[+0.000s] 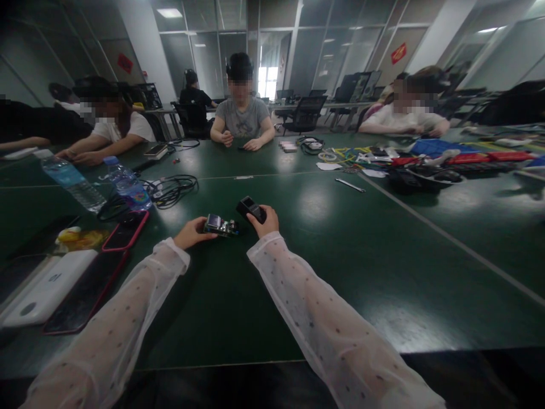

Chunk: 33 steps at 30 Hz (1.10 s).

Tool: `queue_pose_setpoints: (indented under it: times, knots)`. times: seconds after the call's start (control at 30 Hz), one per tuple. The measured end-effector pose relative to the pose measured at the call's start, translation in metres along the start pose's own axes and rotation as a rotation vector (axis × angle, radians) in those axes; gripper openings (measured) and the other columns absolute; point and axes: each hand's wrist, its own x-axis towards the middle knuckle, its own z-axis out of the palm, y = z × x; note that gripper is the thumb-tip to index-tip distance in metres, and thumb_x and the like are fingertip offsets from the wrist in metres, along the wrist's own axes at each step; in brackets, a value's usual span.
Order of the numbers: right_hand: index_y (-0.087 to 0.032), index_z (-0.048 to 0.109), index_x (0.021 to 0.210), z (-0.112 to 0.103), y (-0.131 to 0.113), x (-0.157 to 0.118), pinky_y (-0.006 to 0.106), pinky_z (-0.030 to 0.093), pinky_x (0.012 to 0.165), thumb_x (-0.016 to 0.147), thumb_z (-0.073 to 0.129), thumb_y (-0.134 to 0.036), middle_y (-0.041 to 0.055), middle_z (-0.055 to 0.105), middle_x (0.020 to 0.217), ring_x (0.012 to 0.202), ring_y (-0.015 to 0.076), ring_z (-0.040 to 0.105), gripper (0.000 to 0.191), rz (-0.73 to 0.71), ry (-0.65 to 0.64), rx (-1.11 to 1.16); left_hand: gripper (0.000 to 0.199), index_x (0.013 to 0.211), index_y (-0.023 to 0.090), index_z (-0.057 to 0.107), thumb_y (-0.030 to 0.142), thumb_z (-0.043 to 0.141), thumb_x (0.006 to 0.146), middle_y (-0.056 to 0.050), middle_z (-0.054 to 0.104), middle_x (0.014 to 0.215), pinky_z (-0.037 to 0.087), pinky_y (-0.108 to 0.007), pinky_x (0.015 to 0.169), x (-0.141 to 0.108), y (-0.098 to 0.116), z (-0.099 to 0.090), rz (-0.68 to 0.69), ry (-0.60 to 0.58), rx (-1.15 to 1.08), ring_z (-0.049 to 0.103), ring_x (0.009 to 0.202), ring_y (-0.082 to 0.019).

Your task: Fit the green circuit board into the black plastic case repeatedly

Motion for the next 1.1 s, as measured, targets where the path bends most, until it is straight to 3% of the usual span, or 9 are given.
queue_pose_setpoints:
  times: [0.2, 0.4, 0.67, 1.1]
  knots:
    - [-0.019, 0.061, 0.105, 0.003, 0.003, 0.002, 0.050, 0.046, 0.091, 0.069, 0.070, -0.054, 0.0116, 0.063, 0.104, 0.099, 0.0298, 0.058, 0.050, -0.122, 0.008, -0.056, 0.055, 0.110, 0.015, 0.060, 0.031, 0.084, 0.063, -0.010, 0.067, 0.113, 0.044, -0.047, 0.100, 0.001, 0.000, 0.002, 0.002, -0.014, 0.039, 0.064, 0.105, -0.025]
    - [-0.022, 0.062, 0.108, 0.001, -0.002, 0.000, 0.051, 0.046, 0.091, 0.070, 0.072, -0.050, 0.0111, 0.061, 0.105, 0.102, 0.0307, 0.057, 0.049, -0.138, 0.008, -0.107, 0.056, 0.111, 0.016, 0.059, 0.037, 0.083, 0.065, -0.009, 0.067, 0.112, 0.047, -0.046, 0.096, 0.001, 0.001, 0.004, 0.002, -0.006, 0.136, 0.064, 0.103, -0.024]
    - [-0.024, 0.063, 0.109, -0.001, -0.011, -0.004, 0.051, 0.046, 0.091, 0.069, 0.075, -0.043, 0.0093, 0.057, 0.105, 0.104, 0.0311, 0.055, 0.046, -0.107, -0.029, -0.151, 0.060, 0.107, 0.018, 0.066, 0.056, 0.079, 0.062, -0.011, 0.058, 0.116, 0.041, -0.048, 0.100, 0.001, -0.003, 0.005, 0.119, 0.027, 0.580, 0.051, 0.113, -0.031]
    - [-0.019, 0.055, 0.116, 0.004, -0.007, -0.005, 0.054, 0.047, 0.091, 0.068, 0.073, -0.040, 0.0132, 0.055, 0.112, 0.108, 0.0339, 0.052, 0.055, -0.088, -0.093, -0.302, 0.062, 0.111, 0.019, 0.063, 0.060, 0.074, 0.067, -0.011, 0.058, 0.116, 0.042, -0.047, 0.096, 0.003, -0.008, 0.002, 0.111, -0.011, 0.630, 0.051, 0.110, -0.030]
